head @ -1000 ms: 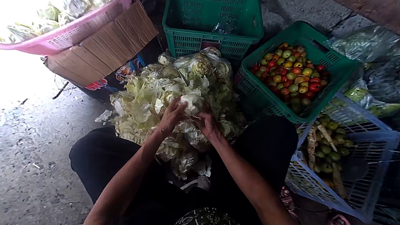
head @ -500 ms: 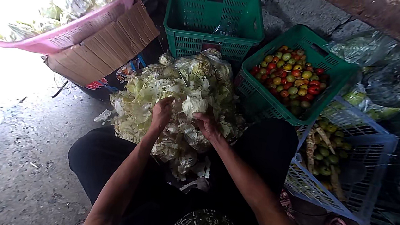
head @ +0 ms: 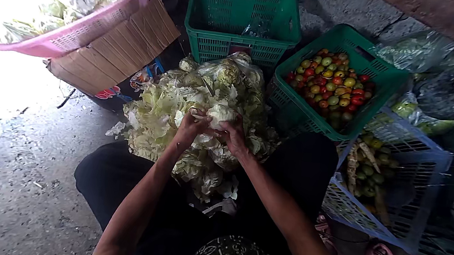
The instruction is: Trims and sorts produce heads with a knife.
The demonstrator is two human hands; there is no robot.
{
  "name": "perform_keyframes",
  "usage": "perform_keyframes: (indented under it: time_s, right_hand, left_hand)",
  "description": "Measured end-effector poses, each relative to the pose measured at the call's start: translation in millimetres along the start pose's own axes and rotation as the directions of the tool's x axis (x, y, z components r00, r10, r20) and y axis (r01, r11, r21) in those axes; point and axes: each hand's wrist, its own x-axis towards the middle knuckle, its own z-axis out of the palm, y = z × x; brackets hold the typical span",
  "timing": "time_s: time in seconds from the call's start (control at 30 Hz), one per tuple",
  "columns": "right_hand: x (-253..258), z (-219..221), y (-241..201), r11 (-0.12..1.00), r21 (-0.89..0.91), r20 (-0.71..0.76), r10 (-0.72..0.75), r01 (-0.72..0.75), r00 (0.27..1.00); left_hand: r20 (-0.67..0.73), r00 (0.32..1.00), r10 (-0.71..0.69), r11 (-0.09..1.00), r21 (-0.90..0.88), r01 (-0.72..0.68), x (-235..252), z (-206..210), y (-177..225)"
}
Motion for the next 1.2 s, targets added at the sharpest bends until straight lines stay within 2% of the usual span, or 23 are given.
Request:
perform_keyframes:
  time_s: [0.1,0.2,0.3,0.37,0.47,0.57,0.7,0.77,0.87,0.97,1.03,1.1,1.2]
  right_hand:
    - [3,-2,0,0.988,0.136,-0.049,0.082,-0.075,0.995]
    - [2,-1,6,0.990,0.122,-0.042,0.082,-0.076,0.996]
    - [0,-1,11,0.983,0.153,-0.027,0.111,-0.105,0.994]
    - [1,-2,14,0.975,0.166,-0.015,0.152,-0.147,0.988]
    - [3,-1,12,0.982,0.088,-0.019,0.172,-0.170,0.985]
    - [4,-2,12,0.987,0.059,-0.078,0.154,-0.150,0.985]
    - [2,-2,15,0.990,0.078,-0.058,0.120,-0.115,0.991]
    - [2,-3,18,0.990,0.095,-0.052,0.108,-0.103,0.993]
    - [-1,-1,22,0.990,0.103,-0.046,0.102,-0.097,0.994]
    - [-1,-2,28,0.990,0.088,-0.019,0.109,-0.107,0.994]
    - [-5,-1,37,0.993,0.046,-0.016,0.106,-0.106,0.994]
    - [-7,3,48,0.995,-0.061,-0.006,0.085,-0.085,0.996]
    - [-11,4,47,0.975,-0.217,0.030,-0.045,0.050,0.999]
  left_hand:
    - [-0.030,1.000,-0.003,1.000,-0.003,0.003,0,0,5]
    - [-0.053,0.998,0.014,0.996,0.086,-0.010,1,3,2]
    - [-0.066,0.996,-0.059,0.978,0.196,0.071,-3,5,-3]
    - [-0.039,0.997,-0.069,0.981,0.178,0.075,-4,13,-8]
    - [-0.030,0.999,0.009,0.991,0.137,-0.005,-6,26,-19]
    - [-0.044,0.999,0.024,1.000,0.007,-0.024,-6,29,-26]
    - [-0.070,0.997,0.041,0.997,-0.059,-0.045,-4,28,-32]
    - [-0.103,0.994,0.040,0.996,-0.073,-0.048,-5,28,-34]
    - [-0.231,0.973,0.001,0.993,-0.115,-0.029,-4,28,-35]
    - [-0.319,0.948,0.007,1.000,0.017,-0.002,2,27,-44]
    - [-0.398,0.916,-0.049,0.997,0.040,0.070,3,26,-49]
    - [-0.459,0.878,-0.134,0.990,-0.024,0.138,2,22,-50]
    - [-0.459,0.853,-0.248,0.968,-0.155,0.198,0,23,-42]
